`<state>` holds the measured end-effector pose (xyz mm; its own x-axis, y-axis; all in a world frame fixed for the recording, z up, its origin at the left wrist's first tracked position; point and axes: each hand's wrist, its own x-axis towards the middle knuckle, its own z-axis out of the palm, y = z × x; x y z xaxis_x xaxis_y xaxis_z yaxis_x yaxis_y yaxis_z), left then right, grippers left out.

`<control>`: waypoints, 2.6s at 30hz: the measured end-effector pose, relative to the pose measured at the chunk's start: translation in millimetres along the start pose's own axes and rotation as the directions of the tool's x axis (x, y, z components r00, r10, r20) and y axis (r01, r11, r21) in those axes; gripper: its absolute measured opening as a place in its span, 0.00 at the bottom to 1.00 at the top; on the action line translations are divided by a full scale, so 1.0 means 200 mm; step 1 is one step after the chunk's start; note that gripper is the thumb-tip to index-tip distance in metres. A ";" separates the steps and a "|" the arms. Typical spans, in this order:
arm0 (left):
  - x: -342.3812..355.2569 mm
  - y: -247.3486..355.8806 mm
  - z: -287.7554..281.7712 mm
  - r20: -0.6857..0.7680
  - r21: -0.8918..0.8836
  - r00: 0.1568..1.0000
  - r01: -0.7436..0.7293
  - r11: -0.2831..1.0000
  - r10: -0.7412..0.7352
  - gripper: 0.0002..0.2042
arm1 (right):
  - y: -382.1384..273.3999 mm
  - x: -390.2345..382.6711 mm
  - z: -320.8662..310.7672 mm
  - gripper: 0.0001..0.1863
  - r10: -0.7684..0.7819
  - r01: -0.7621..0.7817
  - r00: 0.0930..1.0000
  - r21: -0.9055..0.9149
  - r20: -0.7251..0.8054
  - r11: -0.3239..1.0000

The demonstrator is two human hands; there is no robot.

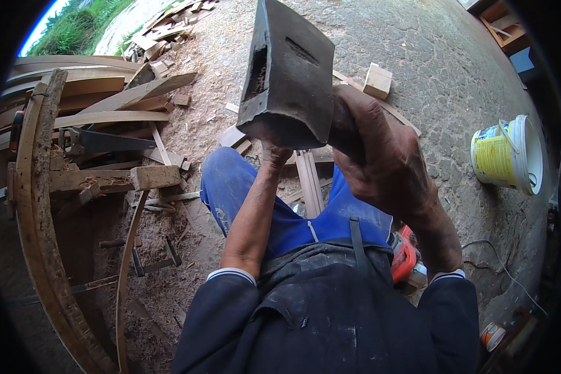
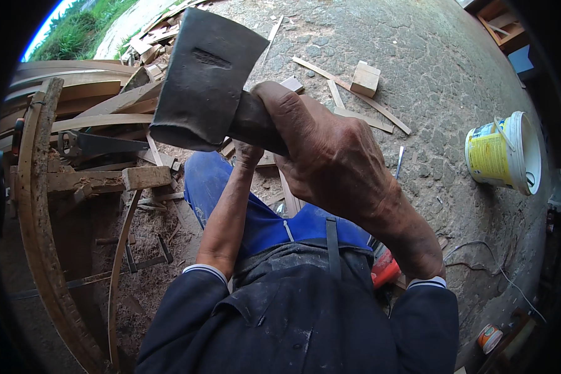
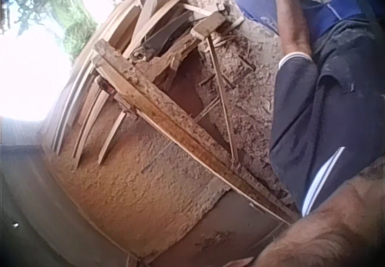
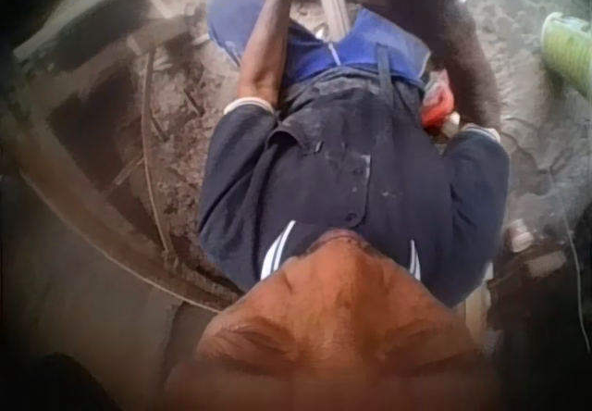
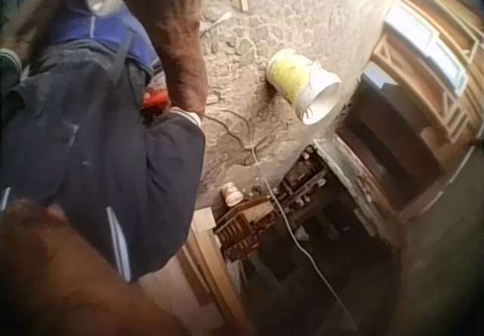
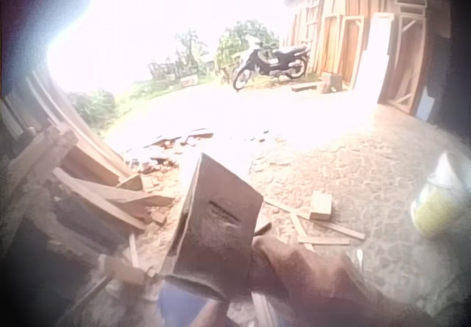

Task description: The person sits on the ground and repeatedly strikes a metal tool with a hammer to sharpen or shape its edge. The person holds the tool in the left hand and the hammer in the right hand, striking the tool's edge against a wooden block placed between the legs.

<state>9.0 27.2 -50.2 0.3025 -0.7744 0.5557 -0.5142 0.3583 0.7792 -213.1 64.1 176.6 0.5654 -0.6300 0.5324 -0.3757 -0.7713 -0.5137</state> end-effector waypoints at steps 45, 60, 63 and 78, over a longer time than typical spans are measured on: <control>0.06 0.14 -0.02 0.288 -0.010 0.955 0.084 0.996 -0.078 0.14 | 0.12 0.05 0.09 0.19 0.289 -0.193 0.874 -0.267 0.391 0.944; 0.08 0.16 0.02 0.166 -0.261 0.984 0.110 0.959 -0.068 0.13 | 0.14 0.14 0.12 0.19 0.438 -0.284 0.728 -0.349 0.527 0.893; 0.08 0.16 0.01 0.174 -0.097 0.985 0.002 0.995 0.015 0.09 | 0.15 0.11 0.10 0.19 0.318 -0.230 0.863 -0.255 0.393 0.939; 0.03 0.16 -0.02 0.282 -0.210 0.954 0.160 0.965 -0.096 0.08 | 0.23 0.03 0.14 0.17 0.331 -0.209 0.804 -0.286 0.494 0.935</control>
<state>-2.2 36.6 -21.2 0.1118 -0.9209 0.3734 -0.2790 0.3316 0.9012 -206.4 26.8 138.3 0.6929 -0.7172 -0.0742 -0.6797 -0.6154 -0.3990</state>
